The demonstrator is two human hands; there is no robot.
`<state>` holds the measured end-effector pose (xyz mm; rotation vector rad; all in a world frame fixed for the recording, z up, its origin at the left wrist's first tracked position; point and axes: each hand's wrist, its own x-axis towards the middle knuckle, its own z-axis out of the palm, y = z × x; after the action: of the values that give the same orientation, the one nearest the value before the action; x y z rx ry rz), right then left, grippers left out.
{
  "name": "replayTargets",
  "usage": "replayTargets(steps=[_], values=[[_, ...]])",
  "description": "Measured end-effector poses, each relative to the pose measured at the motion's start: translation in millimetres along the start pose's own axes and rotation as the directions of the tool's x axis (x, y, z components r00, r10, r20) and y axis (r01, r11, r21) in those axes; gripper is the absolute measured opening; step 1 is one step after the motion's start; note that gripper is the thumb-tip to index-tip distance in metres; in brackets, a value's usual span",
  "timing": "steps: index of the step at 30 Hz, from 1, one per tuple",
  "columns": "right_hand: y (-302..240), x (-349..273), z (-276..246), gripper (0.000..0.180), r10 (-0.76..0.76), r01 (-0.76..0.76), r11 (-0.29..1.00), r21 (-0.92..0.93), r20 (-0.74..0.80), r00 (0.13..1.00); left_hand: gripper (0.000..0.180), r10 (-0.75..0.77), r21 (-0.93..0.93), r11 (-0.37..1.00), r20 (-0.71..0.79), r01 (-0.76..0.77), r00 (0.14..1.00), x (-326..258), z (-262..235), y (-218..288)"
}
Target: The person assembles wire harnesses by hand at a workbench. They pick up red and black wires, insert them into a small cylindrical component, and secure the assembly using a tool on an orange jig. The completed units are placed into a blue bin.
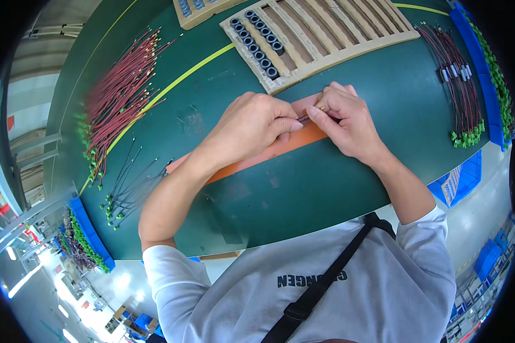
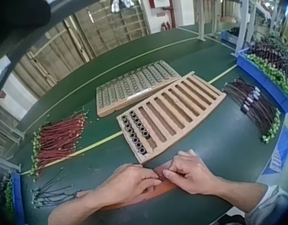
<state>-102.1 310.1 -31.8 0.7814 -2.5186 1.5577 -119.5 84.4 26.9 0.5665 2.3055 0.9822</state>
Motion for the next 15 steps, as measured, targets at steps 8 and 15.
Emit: replayTargets(steps=[8, 15], values=[[4, 4, -12, 0.015, 0.099, -0.09, 0.975, 0.203, -0.031, 0.995, 0.015, -0.114, -0.127, 0.987, -0.112, 0.099, 0.987, 0, 14, -2], [40, 39, -61, 0.025, -0.271, 0.128, 0.799, -0.588, -0.16, 0.949, 0.017, -0.101, -0.135, 0.987, -0.106, 0.087, 0.989, 0, 13, -1]])
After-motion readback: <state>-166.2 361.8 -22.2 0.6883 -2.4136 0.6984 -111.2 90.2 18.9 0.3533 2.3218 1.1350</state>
